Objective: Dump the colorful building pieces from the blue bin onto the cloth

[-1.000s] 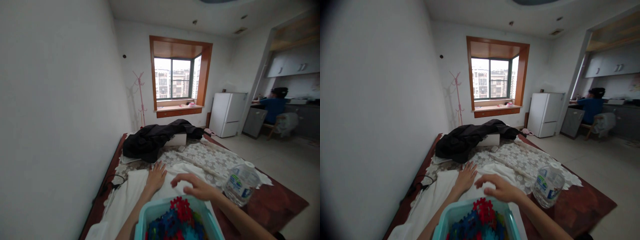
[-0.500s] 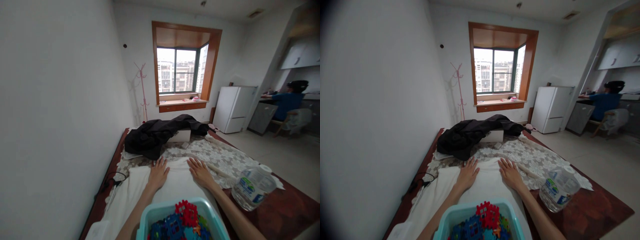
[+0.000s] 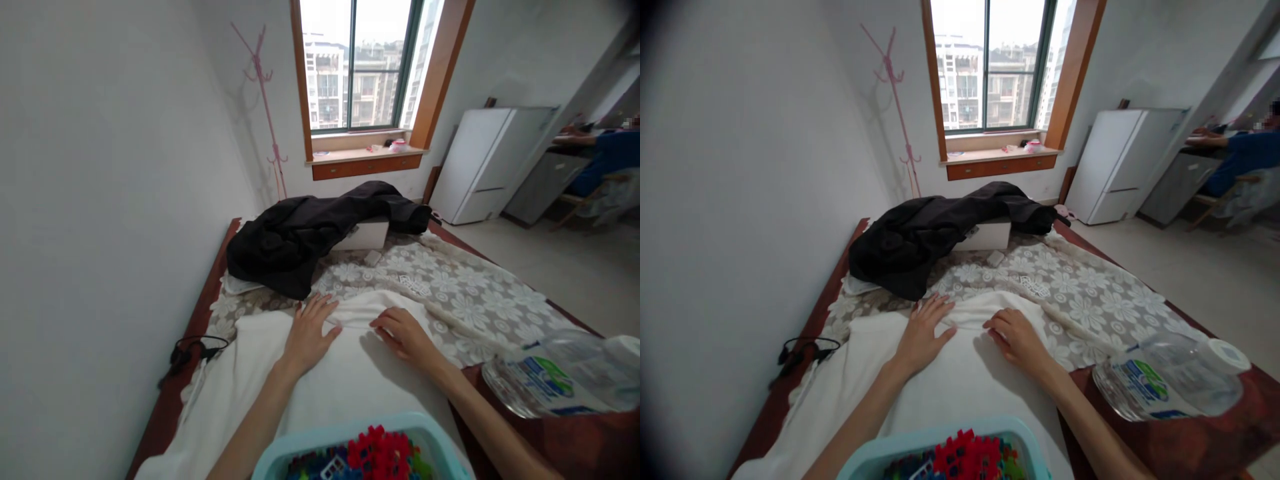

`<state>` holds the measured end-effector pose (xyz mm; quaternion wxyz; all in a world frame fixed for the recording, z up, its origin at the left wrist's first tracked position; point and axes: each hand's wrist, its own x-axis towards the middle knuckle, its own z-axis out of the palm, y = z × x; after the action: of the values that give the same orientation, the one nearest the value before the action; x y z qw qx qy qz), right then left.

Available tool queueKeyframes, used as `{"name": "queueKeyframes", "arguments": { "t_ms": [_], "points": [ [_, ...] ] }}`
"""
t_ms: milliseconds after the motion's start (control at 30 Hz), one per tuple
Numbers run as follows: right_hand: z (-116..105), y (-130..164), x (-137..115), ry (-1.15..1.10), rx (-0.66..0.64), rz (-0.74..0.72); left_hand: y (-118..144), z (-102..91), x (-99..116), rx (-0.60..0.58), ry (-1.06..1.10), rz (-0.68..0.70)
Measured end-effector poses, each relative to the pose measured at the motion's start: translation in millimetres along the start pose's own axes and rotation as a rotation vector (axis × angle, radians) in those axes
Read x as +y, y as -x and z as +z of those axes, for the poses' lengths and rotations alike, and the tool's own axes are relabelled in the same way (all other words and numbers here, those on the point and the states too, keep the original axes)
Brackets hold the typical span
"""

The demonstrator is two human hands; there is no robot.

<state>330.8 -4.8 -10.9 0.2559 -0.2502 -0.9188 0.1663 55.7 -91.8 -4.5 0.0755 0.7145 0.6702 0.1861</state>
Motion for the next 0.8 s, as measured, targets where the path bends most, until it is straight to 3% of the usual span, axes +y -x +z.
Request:
{"name": "queueKeyframes", "arguments": {
  "t_ms": [100, 167, 367, 500, 633, 800],
  "points": [
    [4.3, -1.1, -13.5, -0.037, -0.165, -0.033, 1.2, 0.4, 1.7, -0.043, 0.033, 0.021],
    [8.7, -1.0, -15.5, -0.059, -0.196, -0.014, 2.5, -0.3, 3.2, -0.057, 0.039, 0.026],
    [18.8, 0.2, -5.9, -0.109, -0.154, 0.036, 4.5, -6.6, 4.7, -0.042, 0.080, 0.038],
    [23.9, 2.3, -4.1, -0.103, -0.118, 0.065, 3.7, -10.2, 10.8, -0.015, 0.177, 0.156],
    [25.3, 4.4, -2.5, -0.099, -0.074, 0.117, 3.2, -11.5, 20.2, -0.116, 0.264, 0.254],
    [19.9, 6.0, -1.1, -0.202, 0.003, 0.210, 3.4, -12.3, 27.4, -0.175, 0.248, 0.258]
  ]
}}
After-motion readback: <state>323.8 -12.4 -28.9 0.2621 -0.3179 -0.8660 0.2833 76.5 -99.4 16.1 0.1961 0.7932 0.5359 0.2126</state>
